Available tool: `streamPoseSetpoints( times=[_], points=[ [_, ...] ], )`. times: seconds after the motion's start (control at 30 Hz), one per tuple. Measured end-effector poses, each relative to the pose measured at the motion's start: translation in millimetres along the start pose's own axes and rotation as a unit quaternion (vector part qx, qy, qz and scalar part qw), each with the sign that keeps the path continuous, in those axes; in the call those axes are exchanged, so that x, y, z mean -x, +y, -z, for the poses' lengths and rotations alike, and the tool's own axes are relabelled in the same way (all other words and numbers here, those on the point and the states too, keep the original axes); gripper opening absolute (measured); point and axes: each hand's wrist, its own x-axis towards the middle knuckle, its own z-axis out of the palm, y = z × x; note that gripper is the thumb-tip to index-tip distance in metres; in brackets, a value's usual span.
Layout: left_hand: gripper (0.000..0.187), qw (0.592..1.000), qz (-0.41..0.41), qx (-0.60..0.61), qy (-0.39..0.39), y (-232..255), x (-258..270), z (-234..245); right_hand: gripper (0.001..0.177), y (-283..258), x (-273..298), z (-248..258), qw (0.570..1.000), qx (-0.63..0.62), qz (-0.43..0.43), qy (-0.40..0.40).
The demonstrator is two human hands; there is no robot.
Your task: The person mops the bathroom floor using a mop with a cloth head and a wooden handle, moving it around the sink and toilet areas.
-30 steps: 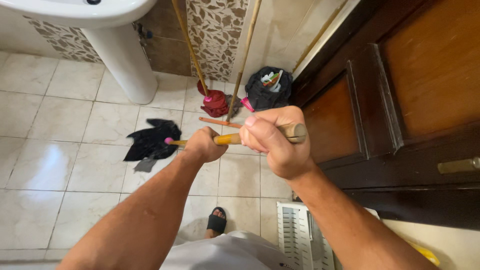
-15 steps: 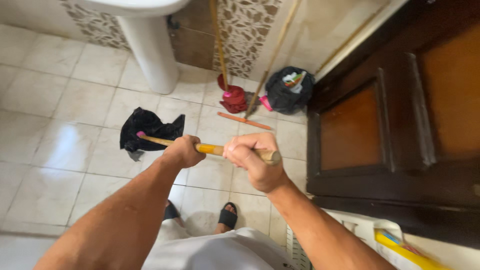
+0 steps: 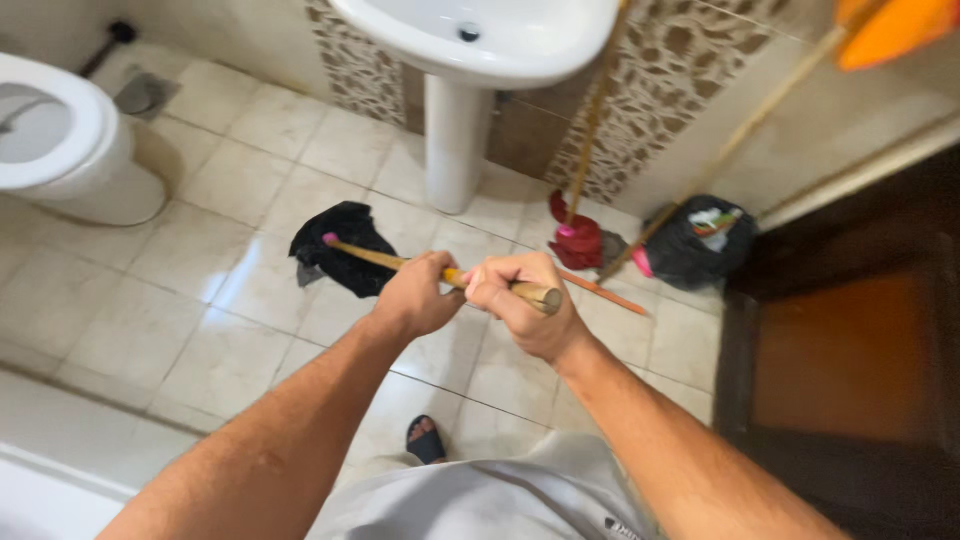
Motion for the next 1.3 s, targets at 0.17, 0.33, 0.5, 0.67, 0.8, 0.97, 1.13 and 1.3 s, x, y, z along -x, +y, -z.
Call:
streamPoseSetpoints(
  times=[0.17,0.33,0.5,0.67,0.8,0.97,1.13,1.3],
  points=[
    [0.034,1.0,0.014,0.004,0.021,-32.6,-6.9,32.7,0.033,15.3,-44.7,-38.7,1.0,0.0,0.012,-0.02],
    [0.033,0.998,0.039,-0.039,-0.015,-78.4,-37.7,57.2,0.033,36.2,-85.1,-68.2,0.998,0.018,0.023,-0.047],
    [0.036,0.997,0.065,-0.047,-0.017,-124.5,-82.3,89.9,0.031,57.7,-152.0,-80.3,0.995,0.021,0.029,-0.09],
    [0.04,0.993,0.085,-0.077,-0.029,-176.0,-138.9,135.0,0.028,74.2,-237.9,-95.9,0.99,0.025,0.021,-0.138],
    [0.045,0.995,0.067,-0.068,0.001,-208.8,-192.8,180.2,0.032,77.7,-320.7,-95.5,0.98,0.077,0.066,-0.171],
    [0.048,0.992,0.124,-0.032,0.007,-223.6,-245.6,219.1,0.031,84.6,-402.6,-87.4,0.973,0.032,0.04,-0.227],
    [0.05,0.988,0.153,-0.031,0.009,-228.1,-288.4,261.6,0.033,91.6,-467.9,-86.8,0.973,0.019,0.042,-0.228],
    [0.05,0.989,0.138,-0.041,0.016,-251.0,-328.0,298.9,0.035,104.7,-529.4,-93.5,0.976,0.015,0.031,-0.216]
  ],
)
